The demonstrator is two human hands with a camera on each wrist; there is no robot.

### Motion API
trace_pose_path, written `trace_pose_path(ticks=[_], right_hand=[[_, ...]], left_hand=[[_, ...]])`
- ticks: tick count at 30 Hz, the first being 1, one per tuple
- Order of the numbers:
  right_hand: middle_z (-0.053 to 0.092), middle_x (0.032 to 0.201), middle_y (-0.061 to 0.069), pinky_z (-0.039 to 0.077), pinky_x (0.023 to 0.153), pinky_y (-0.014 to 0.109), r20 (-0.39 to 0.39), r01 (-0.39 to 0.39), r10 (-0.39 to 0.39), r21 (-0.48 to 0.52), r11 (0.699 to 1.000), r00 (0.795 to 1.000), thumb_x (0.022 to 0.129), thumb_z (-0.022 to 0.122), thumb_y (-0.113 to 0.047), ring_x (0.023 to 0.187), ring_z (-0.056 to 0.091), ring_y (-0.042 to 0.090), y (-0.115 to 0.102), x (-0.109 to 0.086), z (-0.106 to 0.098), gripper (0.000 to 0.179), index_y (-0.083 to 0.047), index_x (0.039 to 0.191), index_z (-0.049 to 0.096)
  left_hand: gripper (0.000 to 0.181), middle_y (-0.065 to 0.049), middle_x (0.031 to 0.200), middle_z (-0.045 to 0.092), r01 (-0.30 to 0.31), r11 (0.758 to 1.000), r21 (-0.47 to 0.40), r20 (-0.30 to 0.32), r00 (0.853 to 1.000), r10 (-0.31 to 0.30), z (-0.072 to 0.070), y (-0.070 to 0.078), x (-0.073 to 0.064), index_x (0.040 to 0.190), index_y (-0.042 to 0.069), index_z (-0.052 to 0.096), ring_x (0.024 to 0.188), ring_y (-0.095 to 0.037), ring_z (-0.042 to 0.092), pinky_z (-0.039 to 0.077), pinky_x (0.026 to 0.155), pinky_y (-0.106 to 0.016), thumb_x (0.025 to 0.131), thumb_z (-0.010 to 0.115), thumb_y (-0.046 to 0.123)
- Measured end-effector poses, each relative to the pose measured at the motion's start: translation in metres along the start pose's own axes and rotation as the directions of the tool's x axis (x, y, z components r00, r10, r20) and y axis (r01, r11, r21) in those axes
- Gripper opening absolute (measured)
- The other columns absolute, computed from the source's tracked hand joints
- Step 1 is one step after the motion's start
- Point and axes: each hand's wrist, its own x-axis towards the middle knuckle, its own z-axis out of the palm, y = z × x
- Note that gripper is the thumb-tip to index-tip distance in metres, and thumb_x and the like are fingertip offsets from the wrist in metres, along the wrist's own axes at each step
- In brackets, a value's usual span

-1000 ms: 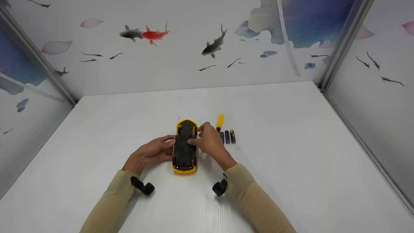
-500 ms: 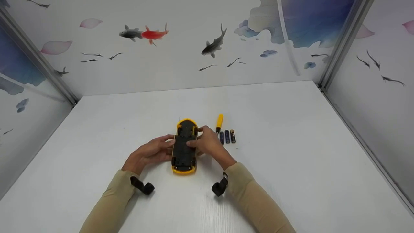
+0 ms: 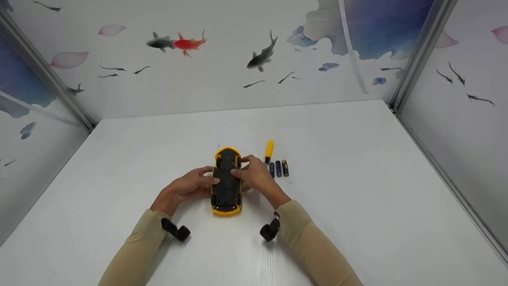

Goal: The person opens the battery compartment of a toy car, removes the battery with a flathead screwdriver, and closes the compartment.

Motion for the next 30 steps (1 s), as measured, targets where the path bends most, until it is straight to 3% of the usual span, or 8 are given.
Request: trace_pose_path(ticks=[7,15,20,26,30], right_hand=[[0.059,0.133,0.025,0.063,0.077,0.037,-0.011,0.014,-0.014,0.020,1.000,1.000,0.099,0.065,-0.021,0.107,0.069,0.032,0.0011,0.0015,0.0013,0.059,-0.007,0.150,0.040],[0.053,0.142,0.024,0.063,0.080,0.038,0.051,-0.002,0.003,-0.005,1.000,0.999,0.093,0.071,-0.013,0.116,0.066,0.036,-0.0001,-0.0013,-0.0025,0.072,-0.010,0.155,0.034],[0.051,0.143,0.024,0.062,0.081,0.037,0.075,0.001,0.000,-0.018,1.000,0.997,0.091,0.074,-0.012,0.112,0.068,0.034,-0.0010,-0.0007,-0.0027,0.077,-0.009,0.155,0.032],[0.052,0.142,0.024,0.062,0.081,0.037,0.059,0.005,-0.005,-0.008,1.000,0.998,0.090,0.074,-0.011,0.107,0.070,0.032,-0.0013,-0.0005,-0.0027,0.077,-0.009,0.155,0.032],[0.051,0.144,0.025,0.062,0.082,0.037,0.063,0.005,-0.006,0.011,1.000,0.998,0.092,0.071,-0.009,0.113,0.068,0.035,-0.0025,-0.0011,-0.0004,0.076,-0.009,0.156,0.030]], left_hand=[[0.062,-0.022,0.138,0.061,0.000,0.999,0.047,-0.042,0.999,0.002,0.0015,0.0016,-0.0014,0.148,0.007,0.040,0.122,-0.032,0.065,0.053,0.103,-0.045,0.092,0.068,0.011],[0.066,-0.021,0.138,0.061,0.001,0.998,0.067,-0.063,0.998,0.003,0.0016,0.0014,-0.0018,0.150,0.007,0.039,0.122,-0.031,0.065,0.053,0.104,-0.045,0.092,0.069,0.013],[0.066,-0.022,0.135,0.063,0.007,0.997,0.076,-0.084,0.996,-0.001,0.0007,0.0026,-0.0017,0.150,0.005,0.040,0.120,-0.031,0.067,0.054,0.102,-0.044,0.091,0.069,0.012],[0.065,-0.022,0.135,0.063,0.008,0.997,0.077,-0.095,0.995,-0.001,0.0001,0.0032,0.0000,0.149,0.004,0.042,0.119,-0.030,0.067,0.055,0.102,-0.044,0.091,0.070,0.011],[0.066,-0.020,0.137,0.062,0.011,0.995,0.100,-0.094,0.996,-0.002,-0.0040,0.0029,-0.0023,0.149,0.007,0.042,0.120,-0.029,0.066,0.054,0.103,-0.043,0.090,0.071,0.015]])
